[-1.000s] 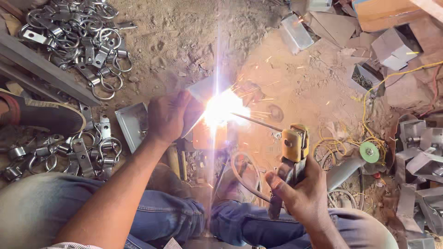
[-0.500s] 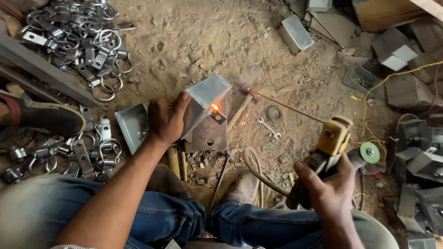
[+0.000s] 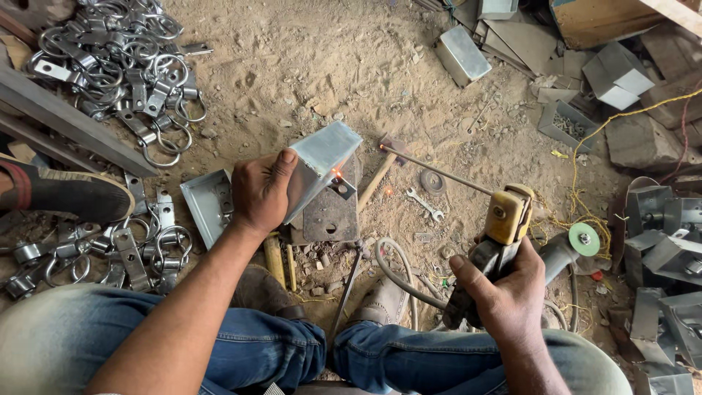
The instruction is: The person positions a metal bracket onto a small rectangular metal box and uses a hammer to align and secure its placement. They then use an arc welding tool to weld the bracket to the box, producing bright sparks and flashes of light.
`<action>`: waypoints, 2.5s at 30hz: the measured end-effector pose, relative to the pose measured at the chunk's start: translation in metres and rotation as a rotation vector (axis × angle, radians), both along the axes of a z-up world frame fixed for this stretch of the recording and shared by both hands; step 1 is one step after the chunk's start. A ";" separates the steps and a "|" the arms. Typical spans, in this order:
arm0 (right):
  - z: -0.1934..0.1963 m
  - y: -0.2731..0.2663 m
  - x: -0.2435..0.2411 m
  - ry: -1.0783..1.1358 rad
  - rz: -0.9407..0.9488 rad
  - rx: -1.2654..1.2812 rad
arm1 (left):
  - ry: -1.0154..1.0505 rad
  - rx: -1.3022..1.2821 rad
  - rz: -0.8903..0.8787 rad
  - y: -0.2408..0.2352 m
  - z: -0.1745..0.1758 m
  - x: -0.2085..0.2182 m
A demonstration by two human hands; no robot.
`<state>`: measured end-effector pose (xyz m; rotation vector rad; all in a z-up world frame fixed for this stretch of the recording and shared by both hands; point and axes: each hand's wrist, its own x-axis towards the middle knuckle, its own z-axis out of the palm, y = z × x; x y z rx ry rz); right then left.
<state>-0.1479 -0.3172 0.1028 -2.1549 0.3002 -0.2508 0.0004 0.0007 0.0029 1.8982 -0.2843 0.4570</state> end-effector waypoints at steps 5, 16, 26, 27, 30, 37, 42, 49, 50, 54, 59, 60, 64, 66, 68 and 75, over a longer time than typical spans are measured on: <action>0.000 0.001 0.001 0.007 -0.017 0.013 | -0.015 0.018 0.016 -0.001 -0.002 -0.001; -0.003 0.001 0.003 0.012 -0.003 0.009 | 0.010 -0.008 -0.065 0.002 -0.012 0.006; -0.003 -0.001 -0.002 -0.205 -0.018 0.120 | 0.073 -0.098 -0.079 -0.006 -0.029 0.015; -0.003 -0.002 -0.003 -0.212 -0.049 0.101 | 0.159 -0.193 -0.094 -0.006 -0.029 0.016; -0.007 -0.006 -0.001 -0.220 -0.069 0.164 | 0.433 -0.525 -0.155 -0.005 -0.029 0.019; -0.022 -0.005 0.003 -0.196 0.010 0.202 | 0.937 -1.099 -0.106 -0.001 -0.035 0.038; -0.035 0.018 0.002 -0.257 0.045 0.378 | 1.220 -1.077 0.160 0.010 -0.080 0.048; -0.060 0.063 0.013 -0.166 0.091 0.624 | 1.455 -1.016 0.223 0.033 -0.126 0.066; -0.060 0.068 0.013 -0.172 0.090 0.594 | 1.480 -0.968 0.254 0.034 -0.125 0.067; -0.052 0.074 0.019 -0.359 0.115 0.578 | 1.497 -1.091 0.224 0.036 -0.136 0.065; -0.063 0.081 0.023 -0.247 0.074 0.410 | 1.578 -1.176 0.113 0.053 -0.173 0.066; -0.070 0.083 0.020 -0.203 0.078 0.366 | 1.567 -1.204 0.101 0.054 -0.178 0.066; -0.085 0.080 0.013 -0.079 0.128 0.351 | 1.605 -1.252 0.145 0.052 -0.182 0.061; -0.083 0.083 0.011 0.014 0.108 0.387 | 1.619 -1.248 0.174 0.052 -0.180 0.064; -0.082 0.089 0.015 0.051 0.115 0.371 | 1.631 -1.240 0.160 0.051 -0.182 0.061; -0.078 0.101 0.027 0.167 0.093 0.318 | 1.618 -1.263 0.140 0.049 -0.175 0.055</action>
